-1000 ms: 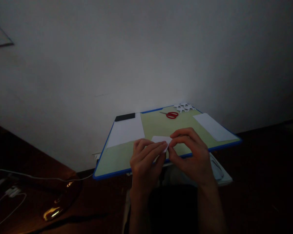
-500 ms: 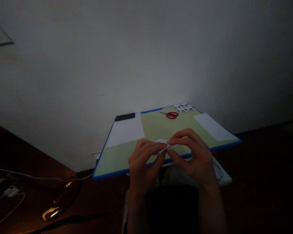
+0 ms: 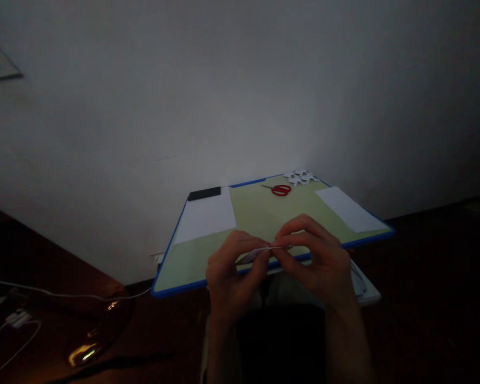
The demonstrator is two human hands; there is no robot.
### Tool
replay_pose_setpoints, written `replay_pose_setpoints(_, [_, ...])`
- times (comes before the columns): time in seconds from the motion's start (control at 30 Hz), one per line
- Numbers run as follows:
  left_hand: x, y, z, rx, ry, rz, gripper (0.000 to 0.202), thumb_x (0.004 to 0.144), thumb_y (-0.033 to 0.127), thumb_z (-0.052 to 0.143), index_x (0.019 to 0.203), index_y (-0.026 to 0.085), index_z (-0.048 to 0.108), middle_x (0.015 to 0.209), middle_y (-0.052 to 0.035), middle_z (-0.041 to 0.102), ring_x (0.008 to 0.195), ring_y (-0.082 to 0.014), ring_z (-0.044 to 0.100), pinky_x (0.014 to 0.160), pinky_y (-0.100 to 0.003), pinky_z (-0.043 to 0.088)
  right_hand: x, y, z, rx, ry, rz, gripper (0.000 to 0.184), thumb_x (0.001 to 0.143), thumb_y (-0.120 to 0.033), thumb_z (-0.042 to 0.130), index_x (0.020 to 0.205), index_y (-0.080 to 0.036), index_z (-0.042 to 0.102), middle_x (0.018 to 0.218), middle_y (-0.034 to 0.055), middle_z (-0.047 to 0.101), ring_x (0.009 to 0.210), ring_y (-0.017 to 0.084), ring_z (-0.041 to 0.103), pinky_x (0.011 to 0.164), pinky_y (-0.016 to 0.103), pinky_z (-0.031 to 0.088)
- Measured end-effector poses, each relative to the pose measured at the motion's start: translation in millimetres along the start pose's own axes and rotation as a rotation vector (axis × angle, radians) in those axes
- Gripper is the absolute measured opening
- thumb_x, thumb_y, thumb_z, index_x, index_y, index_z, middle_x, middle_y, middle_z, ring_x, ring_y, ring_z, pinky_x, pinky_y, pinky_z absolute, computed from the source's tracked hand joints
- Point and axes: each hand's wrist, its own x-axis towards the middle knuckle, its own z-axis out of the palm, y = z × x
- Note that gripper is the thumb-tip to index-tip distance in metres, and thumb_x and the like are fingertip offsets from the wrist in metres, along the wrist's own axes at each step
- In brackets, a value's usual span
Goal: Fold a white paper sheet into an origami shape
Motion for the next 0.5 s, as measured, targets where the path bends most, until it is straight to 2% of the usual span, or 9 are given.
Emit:
replay_pose_setpoints(0.17, [-2.4, -0.1, 3.6, 0.019, 0.084, -0.09, 0.007, 0.096, 0.015, 0.073, 0.093, 0.022, 0.075, 0.085, -0.0006, 0.074, 0.078, -0.0153, 0.068, 0.071, -0.028, 0.054, -0.8, 0.3, 3.8, 0.022, 0.018, 0.066, 0.016, 0.095, -0.011, 0.077, 0.103, -0.025, 0.077, 0.099, 0.0003, 0.07, 0.094, 0.016, 0.068, 0.083, 0.033, 0.055])
replay_pose_setpoints(0.3, [-5.3, -2.3, 7.4, 0.077, 0.157, -0.212, 0.01, 0.097, 0.026, 0.075, 0.088, 0.021, 0.075, 0.078, 0.0001, 0.073, 0.07, -0.0144, 0.065, 0.063, -0.025, 0.049, -2.1, 7.3, 7.5, 0.136, 0.077, 0.28, 0.019, 0.1, -0.018, 0.072, 0.113, -0.03, 0.078, 0.106, 0.0009, 0.072, 0.102, 0.018, 0.069, 0.09, 0.035, 0.055])
replay_pose_setpoints(0.4, [-6.0, -5.6, 8.5, 0.105, 0.2, -0.301, 0.017, 0.096, 0.033, 0.076, 0.086, 0.02, 0.076, 0.075, -0.0007, 0.073, 0.067, -0.0154, 0.065, 0.062, -0.025, 0.05, -2.5, 11.9, 10.6, 0.239, 0.121, 0.416, 0.015, 0.098, -0.023, 0.075, 0.112, -0.03, 0.08, 0.101, 0.001, 0.074, 0.096, 0.019, 0.071, 0.086, 0.034, 0.057])
replay_pose_setpoints(0.5, [-5.6, -8.0, 8.5, 0.129, 0.232, -0.334, 0.02, 0.095, 0.037, 0.077, 0.086, 0.019, 0.077, 0.074, -0.0006, 0.074, 0.064, -0.0152, 0.065, 0.059, -0.024, 0.05, -3.1, 14.5, 14.0, 0.349, 0.2, 0.511, 0.014, 0.092, -0.026, 0.082, 0.106, -0.028, 0.082, 0.094, 0.0008, 0.076, 0.089, 0.019, 0.071, 0.08, 0.032, 0.058])
